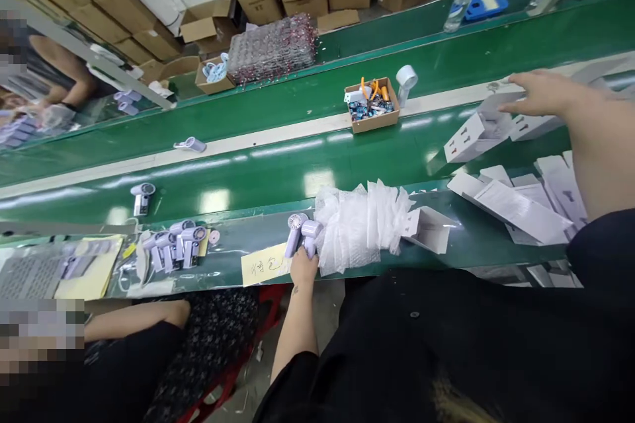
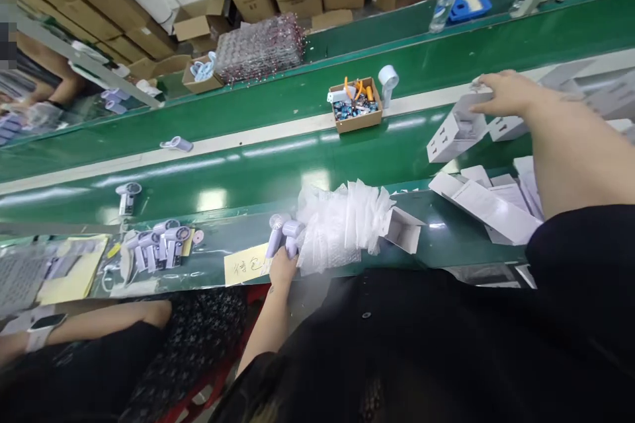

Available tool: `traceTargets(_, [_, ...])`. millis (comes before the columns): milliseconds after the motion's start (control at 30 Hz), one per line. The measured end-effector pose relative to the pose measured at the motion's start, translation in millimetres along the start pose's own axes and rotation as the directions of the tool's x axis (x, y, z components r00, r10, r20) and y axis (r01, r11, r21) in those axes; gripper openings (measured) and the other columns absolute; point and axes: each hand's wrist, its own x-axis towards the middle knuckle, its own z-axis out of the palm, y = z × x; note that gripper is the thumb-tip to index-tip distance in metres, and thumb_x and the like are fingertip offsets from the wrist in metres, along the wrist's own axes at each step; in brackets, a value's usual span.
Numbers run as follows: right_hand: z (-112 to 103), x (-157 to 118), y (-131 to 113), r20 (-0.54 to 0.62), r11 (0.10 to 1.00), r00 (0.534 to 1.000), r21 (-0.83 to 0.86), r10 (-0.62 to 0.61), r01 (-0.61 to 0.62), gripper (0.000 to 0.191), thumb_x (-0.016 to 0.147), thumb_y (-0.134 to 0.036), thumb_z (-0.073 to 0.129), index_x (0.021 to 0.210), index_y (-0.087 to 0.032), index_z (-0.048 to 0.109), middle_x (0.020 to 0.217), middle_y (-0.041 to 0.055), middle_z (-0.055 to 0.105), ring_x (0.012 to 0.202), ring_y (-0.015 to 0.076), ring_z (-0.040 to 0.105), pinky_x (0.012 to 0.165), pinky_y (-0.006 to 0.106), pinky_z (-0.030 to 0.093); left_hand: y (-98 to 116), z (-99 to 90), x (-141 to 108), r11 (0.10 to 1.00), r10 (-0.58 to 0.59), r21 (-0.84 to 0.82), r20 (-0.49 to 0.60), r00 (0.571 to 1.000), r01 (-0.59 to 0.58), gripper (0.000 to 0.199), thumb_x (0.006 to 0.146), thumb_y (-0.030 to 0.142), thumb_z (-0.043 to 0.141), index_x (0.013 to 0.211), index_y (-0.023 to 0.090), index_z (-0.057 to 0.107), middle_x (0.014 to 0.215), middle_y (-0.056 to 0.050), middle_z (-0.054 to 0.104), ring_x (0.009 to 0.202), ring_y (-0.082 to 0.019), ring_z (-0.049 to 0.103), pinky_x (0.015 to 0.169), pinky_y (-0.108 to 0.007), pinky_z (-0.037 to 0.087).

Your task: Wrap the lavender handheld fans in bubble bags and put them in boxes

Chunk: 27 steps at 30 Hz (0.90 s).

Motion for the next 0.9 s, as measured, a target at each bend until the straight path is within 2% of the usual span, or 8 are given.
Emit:
traceTargets(167, [-8.5,-105.8,-132.4,0.428,0.966,0.866,-0.101,0.259,-0.239,0.028,0.083,-0.048,0.054,0.082,-0.024,0.068,0.077,0.0056,0.07,0.079,0.0176,0.068,0.067,0.029,0.05,-3.3,-35.4,-9.1,0.939,-0.042,-0.343,-0.042,0.998,0.025,0.051,0.073,0.048,0.06,0.111,0.014,0.059,0.097,-0.013,0.066,0.086,-0.027,0.064,0.074,-0.036,0.048])
traceTargets(300, [64.0,-215.5,-214.9,0.987,0.763,0.108,0.159,-0.117,-0.627,0.046,0.08,-0.055,0.056,0.111,-0.022,0.062,0.086,0.0087,0.069,0.059,0.0118,0.063,0.053,0.024,0.049,24.6,-57.5,-40.7,0.67,0.068,-0.741,-0.005,0.998,-0.049,0.052,0.072,0.054,0.058,0.108,0.016,0.057,0.073,-0.001,0.06,0.051,-0.012,0.054,0.046,-0.023,0.04])
traceTargets(333, [90.7,-236.3,-227.0,0.983,0.662,0.121,0.184,-0.14,-0.727,0.055,0.078,-0.057,0.058,0.119,-0.021,0.056,0.091,0.0094,0.068,0.062,0.0119,0.063,0.056,0.025,0.05,35.6,-59.1,-51.6,0.616,0.142,-0.783,0.012,0.99,-0.079,0.052,0.073,0.054,0.058,0.11,0.017,0.054,0.071,0.001,0.059,0.051,-0.011,0.053,0.044,-0.021,0.037])
traceTargets(433, [164.0,-276.1,-247.4,0.868,0.229,0.495,0.488,-0.03,-0.842,0.075,0.066,-0.061,0.069,0.126,-0.023,0.044,0.115,0.0116,0.059,0.09,0.0169,0.063,0.078,0.033,0.052,66.8,-55.3,-82.8,0.562,0.467,-0.798,0.089,0.88,-0.217,0.051,0.078,0.049,0.056,0.118,0.019,0.048,0.085,-0.003,0.062,0.065,-0.013,0.059,0.051,-0.023,0.044])
traceTargets(533, [195.3,-293.9,-250.3,0.682,0.037,0.699,0.709,0.217,-0.704,0.055,0.071,-0.059,0.061,0.111,-0.023,0.05,0.11,0.0097,0.06,0.096,0.0211,0.061,0.086,0.038,0.049,86.4,-43.9,-95.1,0.497,0.807,-0.73,0.19,0.559,-0.47,0.046,0.082,0.044,0.055,0.12,0.02,0.049,0.11,-0.009,0.062,0.088,-0.018,0.061,0.073,-0.03,0.05])
traceTargets(700, [150.7,-327.0,-219.5,0.43,0.526,0.767,0.559,0.477,-0.641,0.037,0.068,-0.045,0.06,0.095,-0.021,0.053,0.095,0.0115,0.062,0.089,0.0283,0.061,0.083,0.043,0.049,113.7,-21.2,-69.5,0.384,0.923,-0.364,0.143,0.356,-0.849,0.028,0.093,0.033,0.036,0.095,0.018,0.06,0.09,-0.008,0.065,0.091,-0.021,0.059,0.087,-0.039,0.045])
traceTargets(833, [124.2,-346.6,-193.8,0.331,0.942,0.904,0.106,0.27,-0.32,0.044,0.066,-0.031,0.062,0.108,-0.019,0.055,0.138,0.0172,0.041,0.116,0.0307,0.052,0.093,0.04,0.045,149.1,1.1,-52.1,-0.042,0.95,0.116,0.313,-0.004,-0.992,0.018,0.085,0.019,0.049,0.097,0.016,0.062,0.102,-0.014,0.062,0.117,-0.03,0.044,0.1,-0.048,0.031])
traceTargets(900, [133.0,-346.7,-185.7,0.397,0.987,0.904,-0.044,0.158,-0.153,0.044,0.068,-0.028,0.059,0.111,-0.018,0.056,0.146,0.0162,0.032,0.116,0.0297,0.053,0.09,0.04,0.047,163.5,10.0,-47.0,-0.148,0.891,0.239,0.453,-0.024,-0.96,0.021,0.086,0.013,0.044,0.096,0.013,0.062,0.098,-0.015,0.062,0.113,-0.03,0.047,0.096,-0.046,0.033])
